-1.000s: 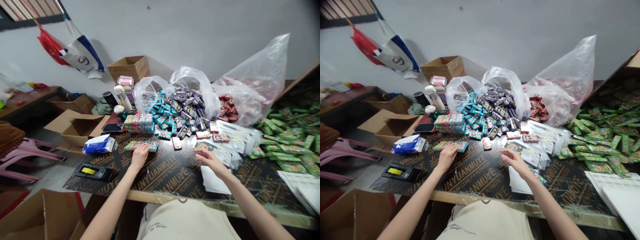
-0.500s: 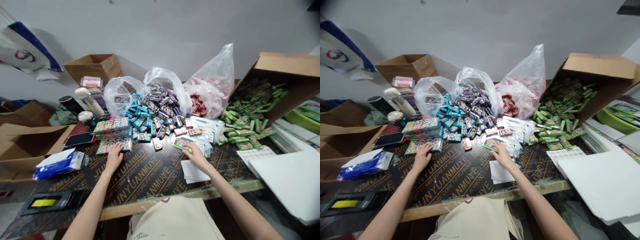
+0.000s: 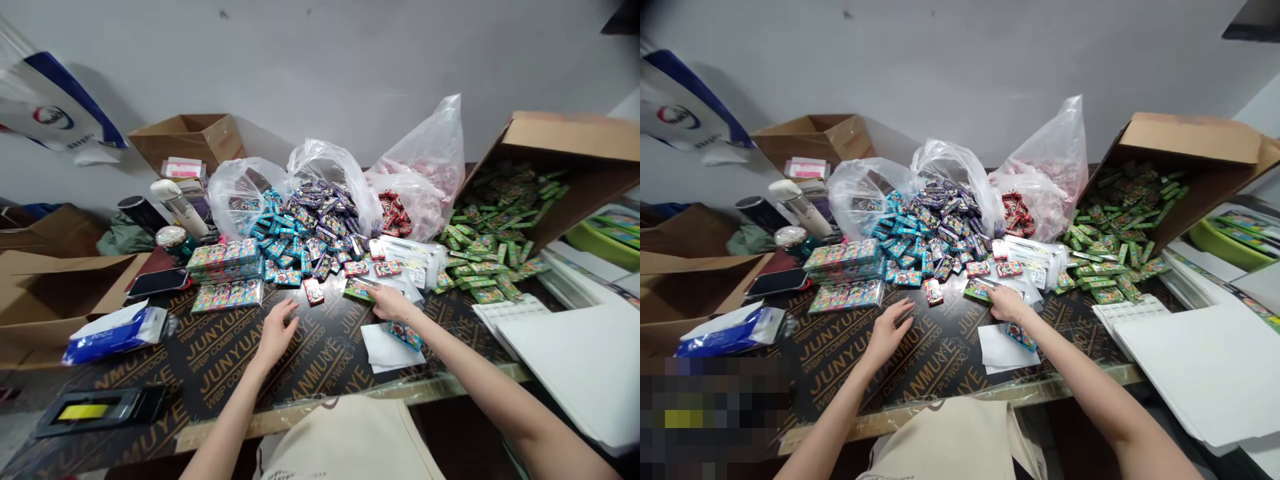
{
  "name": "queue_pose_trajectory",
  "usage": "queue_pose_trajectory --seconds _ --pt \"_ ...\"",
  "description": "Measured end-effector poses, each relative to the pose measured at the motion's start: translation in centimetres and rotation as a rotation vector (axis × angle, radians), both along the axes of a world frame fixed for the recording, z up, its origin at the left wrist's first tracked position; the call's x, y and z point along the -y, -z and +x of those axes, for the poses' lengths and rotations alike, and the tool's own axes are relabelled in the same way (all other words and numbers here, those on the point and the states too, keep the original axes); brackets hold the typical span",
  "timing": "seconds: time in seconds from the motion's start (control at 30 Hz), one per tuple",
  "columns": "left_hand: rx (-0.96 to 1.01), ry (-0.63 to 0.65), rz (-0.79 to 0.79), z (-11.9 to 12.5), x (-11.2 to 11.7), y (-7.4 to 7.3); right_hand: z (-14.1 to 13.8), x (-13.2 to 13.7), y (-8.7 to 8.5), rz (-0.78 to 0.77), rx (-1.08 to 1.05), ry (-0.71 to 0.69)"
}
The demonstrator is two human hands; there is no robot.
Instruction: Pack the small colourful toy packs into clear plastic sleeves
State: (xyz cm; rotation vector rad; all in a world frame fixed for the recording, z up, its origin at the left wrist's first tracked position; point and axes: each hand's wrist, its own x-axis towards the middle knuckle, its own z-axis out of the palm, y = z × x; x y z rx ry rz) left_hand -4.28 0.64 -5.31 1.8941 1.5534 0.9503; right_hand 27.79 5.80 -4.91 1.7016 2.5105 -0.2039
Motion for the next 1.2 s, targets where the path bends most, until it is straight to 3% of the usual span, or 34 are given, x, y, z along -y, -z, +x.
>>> queue_pose_trajectory --seconds 0.17,0.27,0.33,0.43,0.5,0.63,0.73,0.87,1.03,1.2 --pt "0.363 0.007 -0.174 2.4 0.5 -2.1 -0.7 0.4 -2.2 0.097 -0.059 0.002" --pt "0.776 0.044 -0.286 5.1 0.8 -3.0 -4.7 2.6 -3.7 0.274 -0.36 -0.026" --pt "1.042 0.06 -0.325 6.7 1.0 -3.5 -8.2 4.9 -4.6 0.338 -0.632 -0.116" --pt "1.334 0.037 -0.445 7.6 1.5 -4.1 -12.4 7.8 -5.9 0.26 -0.876 -0.251" --pt "1.444 0.045 -0.556 7.1 2.2 -4.6 -13.4 8.5 -6.8 0.235 -0.973 -0.245" --pt "1.401 0.155 -0.773 5.3 4.2 -5.4 -12.3 7.0 -8.4 0.34 -1.119 -0.062" --pt "1.303 0.204 -0.82 4.9 5.1 -5.5 -11.4 5.4 -9.0 0.328 -1.14 -0.043" --pt "1.241 0.223 -0.767 5.1 4.6 -5.5 -10.8 4.2 -9.2 0.2 -1.064 -0.094" --pt "1.14 0.34 -0.762 4.6 3.4 -5.9 -9.7 3.6 -9.5 -0.013 -0.838 -0.346" --pt "1.148 0.305 -0.765 4.7 3.3 -6.2 -9.2 2.9 -9.0 -0.102 -0.84 -0.305"
